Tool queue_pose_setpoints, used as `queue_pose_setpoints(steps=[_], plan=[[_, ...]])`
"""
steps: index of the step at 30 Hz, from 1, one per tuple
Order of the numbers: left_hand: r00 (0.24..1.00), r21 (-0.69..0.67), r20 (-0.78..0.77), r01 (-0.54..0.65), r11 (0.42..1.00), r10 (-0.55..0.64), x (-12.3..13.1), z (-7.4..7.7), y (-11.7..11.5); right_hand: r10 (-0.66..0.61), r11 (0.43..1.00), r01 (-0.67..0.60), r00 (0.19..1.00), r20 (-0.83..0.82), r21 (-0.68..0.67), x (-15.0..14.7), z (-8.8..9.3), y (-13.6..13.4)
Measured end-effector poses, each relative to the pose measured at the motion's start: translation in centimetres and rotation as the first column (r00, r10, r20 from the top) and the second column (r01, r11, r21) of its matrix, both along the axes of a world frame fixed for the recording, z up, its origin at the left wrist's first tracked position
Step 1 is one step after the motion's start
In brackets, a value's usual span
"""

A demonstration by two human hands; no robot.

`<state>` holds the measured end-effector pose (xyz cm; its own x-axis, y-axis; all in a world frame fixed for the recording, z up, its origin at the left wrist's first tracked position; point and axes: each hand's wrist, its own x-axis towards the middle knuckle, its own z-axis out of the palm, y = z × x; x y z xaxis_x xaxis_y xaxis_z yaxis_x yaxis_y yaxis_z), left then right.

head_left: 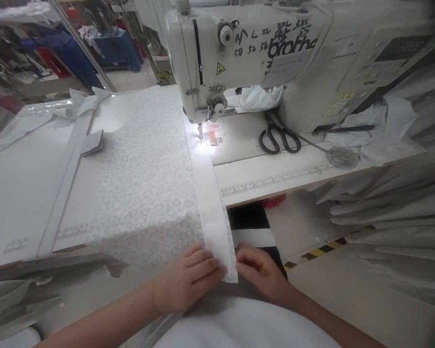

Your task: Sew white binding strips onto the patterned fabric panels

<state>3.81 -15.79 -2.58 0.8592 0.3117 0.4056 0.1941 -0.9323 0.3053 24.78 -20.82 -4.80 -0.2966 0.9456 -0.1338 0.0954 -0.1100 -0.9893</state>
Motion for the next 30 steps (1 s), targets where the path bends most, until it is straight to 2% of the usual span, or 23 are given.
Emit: queue_pose_setpoints(steps=[1, 2, 3, 5, 6, 7, 9, 11, 13, 15, 17, 21, 30], plan=[[1.000, -0.026, 0.015, 0.000, 1.000, 0.000, 0.0, 0.1, -0.1, -0.044, 0.977, 0.016, 0.991, 0.128, 0.214, 0.3, 0.4, 0.1], [1.000, -0.050, 0.029, -0.003, 0.999, 0.004, 0.1, 0.2, -0.2, -0.086, 0.910, -0.021, 0.967, 0.239, 0.414, 0.5, 0.8, 0.2], [0.999, -0.069, 0.044, -0.006, 0.998, 0.009, 0.2, 0.3, -0.3, -0.112, 0.819, -0.098, 0.939, 0.324, 0.566, 0.7, 1.2, 0.4], [0.997, -0.102, 0.069, -0.014, 0.995, 0.021, 0.5, 0.7, -0.5, -0.105, 0.655, -0.272, 0.891, 0.441, 0.705, 0.6, 1.8, 0.9], [0.997, -0.135, 0.072, -0.016, 0.991, 0.026, 0.6, 1.0, -0.5, -0.093, 0.608, -0.330, 0.873, 0.478, 0.722, 0.5, 2.1, 1.2], [0.997, -0.186, 0.078, -0.013, 0.982, 0.028, 0.7, 1.3, -0.3, -0.083, 0.585, -0.362, 0.863, 0.498, 0.725, 0.3, 2.3, 1.4], [0.991, -0.332, 0.117, -0.027, 0.943, 0.070, 0.9, 2.1, 0.6, -0.068, 0.592, -0.381, 0.855, 0.515, 0.710, -0.1, 2.7, 1.9], [0.967, -0.452, 0.149, -0.121, 0.884, 0.208, 0.8, 2.7, 2.3, -0.068, 0.595, -0.376, 0.857, 0.510, 0.711, -0.3, 3.0, 2.2], [0.918, -0.469, 0.097, -0.297, 0.832, 0.383, 0.6, 3.1, 4.5, -0.100, 0.556, -0.361, 0.865, 0.492, 0.749, -0.4, 2.9, 2.5], [0.881, -0.386, -0.033, -0.446, 0.807, 0.471, 0.2, 3.0, 6.7, -0.145, 0.500, -0.357, 0.864, 0.482, 0.789, -0.5, 2.5, 2.8], [0.871, -0.288, -0.156, -0.491, 0.822, 0.466, -0.2, 2.6, 8.5, -0.174, 0.473, -0.348, 0.863, 0.473, 0.809, -0.7, 2.1, 3.4], [0.859, -0.183, -0.277, -0.487, 0.854, 0.431, -0.8, 2.2, 10.7, -0.196, 0.485, -0.275, 0.891, 0.409, 0.830, -1.3, 1.8, 5.1], [0.861, -0.082, -0.306, -0.449, 0.890, 0.406, -1.5, 2.9, 15.9, -0.125, 0.514, -0.291, 0.905, 0.406, 0.807, -1.3, 3.2, 9.9]])
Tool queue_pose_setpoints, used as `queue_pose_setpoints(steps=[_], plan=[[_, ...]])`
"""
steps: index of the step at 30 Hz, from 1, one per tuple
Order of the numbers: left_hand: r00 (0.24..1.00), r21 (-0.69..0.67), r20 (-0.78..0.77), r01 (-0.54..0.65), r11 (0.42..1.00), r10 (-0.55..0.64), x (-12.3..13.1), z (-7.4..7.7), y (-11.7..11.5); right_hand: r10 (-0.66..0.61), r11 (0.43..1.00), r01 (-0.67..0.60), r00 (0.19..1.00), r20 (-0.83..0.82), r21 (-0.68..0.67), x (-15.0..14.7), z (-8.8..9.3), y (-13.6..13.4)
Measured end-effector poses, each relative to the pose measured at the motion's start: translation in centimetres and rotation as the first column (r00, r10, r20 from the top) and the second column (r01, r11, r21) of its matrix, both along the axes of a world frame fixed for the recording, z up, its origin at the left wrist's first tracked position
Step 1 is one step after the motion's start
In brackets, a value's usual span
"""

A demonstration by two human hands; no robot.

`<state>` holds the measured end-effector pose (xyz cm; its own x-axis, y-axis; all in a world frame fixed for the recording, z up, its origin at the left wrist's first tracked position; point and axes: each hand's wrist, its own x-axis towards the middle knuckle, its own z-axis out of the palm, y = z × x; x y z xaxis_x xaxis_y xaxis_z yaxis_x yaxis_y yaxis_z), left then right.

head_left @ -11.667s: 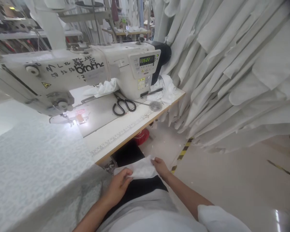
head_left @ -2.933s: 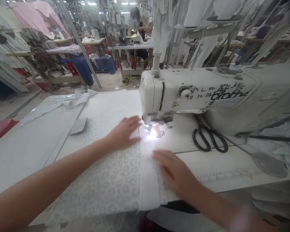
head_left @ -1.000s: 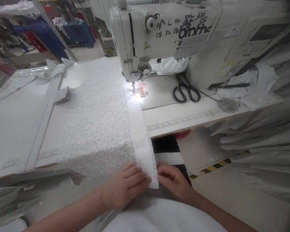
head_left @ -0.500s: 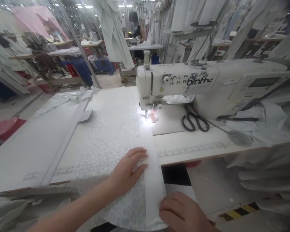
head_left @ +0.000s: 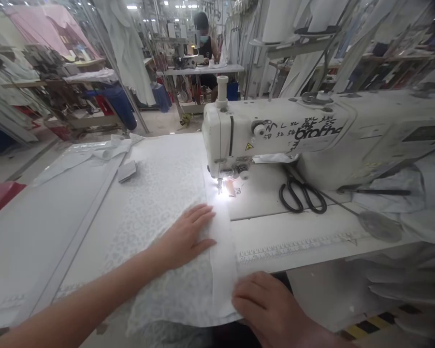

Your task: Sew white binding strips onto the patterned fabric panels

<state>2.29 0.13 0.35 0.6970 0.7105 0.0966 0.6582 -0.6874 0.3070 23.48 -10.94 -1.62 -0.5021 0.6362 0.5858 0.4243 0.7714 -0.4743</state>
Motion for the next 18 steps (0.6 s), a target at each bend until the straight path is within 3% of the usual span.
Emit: queue_pose_setpoints(steps=[3, 8, 14, 18], plan=[[1.000, 0.026, 0.017, 0.016, 1.000, -0.016, 0.8, 0.1, -1.1, 0.005, 1.000, -0.004, 0.997, 0.071, -0.015, 0.1, 0.3, 1.3], [0.983, -0.111, 0.183, 0.013, 0.994, 0.007, 1.9, -0.5, -4.2, 0.007, 1.000, -0.005, 0.985, 0.171, -0.010, 0.3, 0.2, 3.4], [0.998, -0.055, 0.069, 0.012, 0.998, -0.008, 0.7, -0.7, -0.7, -0.036, 0.997, 0.021, 0.982, 0.187, 0.080, 0.0, 0.0, 6.5], [0.991, -0.139, 0.135, 0.035, 0.990, -0.016, 1.0, -0.2, -1.2, -0.085, 0.990, 0.062, 0.977, 0.195, 0.123, -0.1, 0.1, 8.6]])
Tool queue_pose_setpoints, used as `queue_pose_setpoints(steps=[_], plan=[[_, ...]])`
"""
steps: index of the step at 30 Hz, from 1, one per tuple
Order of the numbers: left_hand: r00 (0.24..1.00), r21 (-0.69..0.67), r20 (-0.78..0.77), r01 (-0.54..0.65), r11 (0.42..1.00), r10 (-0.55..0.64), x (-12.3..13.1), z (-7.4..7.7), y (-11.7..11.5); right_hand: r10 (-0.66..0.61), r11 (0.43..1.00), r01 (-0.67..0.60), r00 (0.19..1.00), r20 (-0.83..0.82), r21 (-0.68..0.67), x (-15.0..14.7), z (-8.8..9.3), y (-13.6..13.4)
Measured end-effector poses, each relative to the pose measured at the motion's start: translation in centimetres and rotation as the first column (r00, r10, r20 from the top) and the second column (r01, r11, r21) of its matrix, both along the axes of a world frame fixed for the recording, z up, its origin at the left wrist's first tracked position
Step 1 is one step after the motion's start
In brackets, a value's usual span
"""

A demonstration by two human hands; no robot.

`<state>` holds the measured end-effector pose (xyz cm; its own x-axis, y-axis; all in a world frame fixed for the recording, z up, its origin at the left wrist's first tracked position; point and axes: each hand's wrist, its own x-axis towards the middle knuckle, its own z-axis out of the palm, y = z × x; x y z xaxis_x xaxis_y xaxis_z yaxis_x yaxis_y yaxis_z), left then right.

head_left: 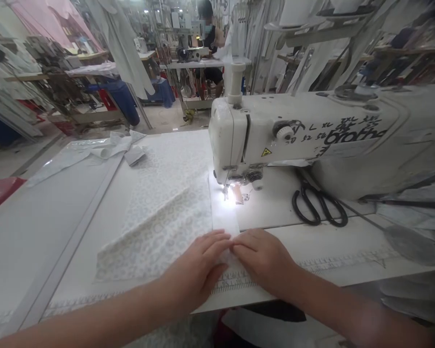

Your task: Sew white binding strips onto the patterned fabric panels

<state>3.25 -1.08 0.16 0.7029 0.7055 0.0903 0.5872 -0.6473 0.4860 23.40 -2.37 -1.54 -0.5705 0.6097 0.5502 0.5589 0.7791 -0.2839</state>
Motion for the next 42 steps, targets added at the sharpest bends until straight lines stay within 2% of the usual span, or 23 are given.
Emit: queue_pose_setpoints(steps=[4, 9, 12, 16, 23, 27, 35, 36, 38, 40, 42], plan=[[0.999, -0.056, 0.037, -0.013, 0.998, 0.015, 0.1, 0.0, -0.3, -0.017, 1.000, 0.017, 1.000, 0.007, -0.003, 0.1, 0.1, 1.8], [0.996, -0.063, -0.068, 0.046, 0.997, -0.050, -0.6, 0.0, 2.6, -0.013, 1.000, 0.013, 1.000, -0.020, 0.012, 0.4, -0.2, 3.7], [0.991, -0.040, -0.106, 0.072, 0.997, -0.076, -0.9, 0.1, 4.3, -0.005, 1.000, 0.005, 1.000, 0.005, -0.024, 0.7, -0.3, 4.7], [0.990, 0.010, -0.104, 0.097, 0.995, -0.095, -1.1, 0.3, 6.1, -0.002, 0.999, 0.004, 0.999, 0.049, -0.045, 1.0, -0.3, 5.8], [0.992, 0.077, -0.098, 0.089, 0.993, -0.081, -1.0, 0.4, 9.1, -0.068, 0.996, 0.073, 0.994, 0.080, -0.059, 1.0, -0.6, 6.5], [0.994, 0.105, -0.090, 0.070, 0.992, -0.061, -1.1, 0.6, 9.8, -0.096, 0.994, 0.099, 0.992, 0.078, -0.044, 0.9, -0.8, 6.5], [0.994, 0.153, -0.082, 0.087, 0.984, -0.075, -1.1, 0.4, 9.7, -0.103, 0.993, 0.106, 0.993, 0.057, -0.054, 1.0, -0.5, 6.4], [0.995, 0.171, -0.080, 0.065, 0.983, -0.051, -1.2, 0.7, 9.9, -0.106, 0.993, 0.108, 0.994, 0.039, -0.051, 1.1, -0.4, 6.4], [0.996, 0.219, -0.054, -0.063, 0.974, 0.076, -1.5, 1.8, 10.5, -0.115, 0.992, 0.115, 0.993, 0.002, -0.042, 1.2, -0.3, 6.2], [0.974, 0.257, -0.015, -0.216, 0.942, 0.227, -2.2, 3.3, 11.3, -0.131, 0.991, 0.130, 0.991, -0.016, -0.039, 1.4, -0.1, 6.1], [0.957, 0.268, 0.006, -0.280, 0.922, 0.290, -3.2, 4.8, 11.6, -0.153, 0.988, 0.152, 0.988, -0.015, -0.036, 1.7, 0.0, 6.0]])
